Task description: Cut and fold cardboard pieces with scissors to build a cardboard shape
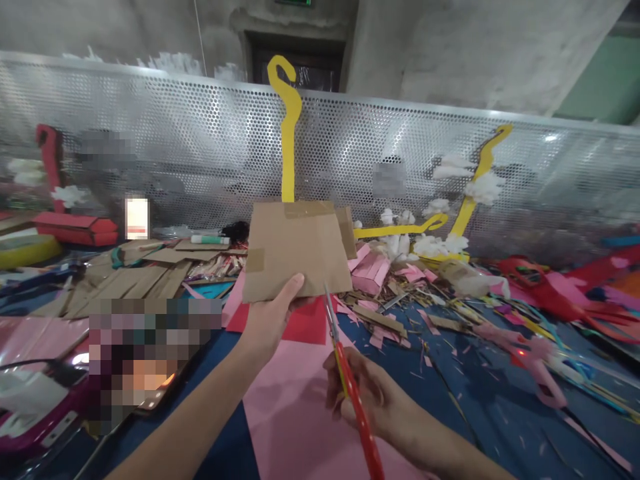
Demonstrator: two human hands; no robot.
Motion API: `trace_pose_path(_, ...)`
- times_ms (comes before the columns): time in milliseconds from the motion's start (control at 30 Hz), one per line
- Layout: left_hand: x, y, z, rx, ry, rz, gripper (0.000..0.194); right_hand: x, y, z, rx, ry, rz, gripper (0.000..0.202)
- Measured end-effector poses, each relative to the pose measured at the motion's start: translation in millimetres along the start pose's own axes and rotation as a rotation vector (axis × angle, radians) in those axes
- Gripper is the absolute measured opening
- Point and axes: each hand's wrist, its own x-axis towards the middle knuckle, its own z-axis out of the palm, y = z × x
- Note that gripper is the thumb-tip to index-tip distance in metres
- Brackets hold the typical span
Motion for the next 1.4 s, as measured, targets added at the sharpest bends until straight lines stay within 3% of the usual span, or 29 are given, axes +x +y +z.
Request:
trace_pose_path(333,-8.0,-8.0,2.1,0.036,-0.059,-0.069,0.047,6.1,11.2,0.7,0.138,0.007,-0.124,0.039)
trace_pose_path(1400,-9.3,-12.4,0.8,0.059,-0.064,-0.082,0.041,4.2,3.9,3.7,0.201,0.003,-0.078,0.039)
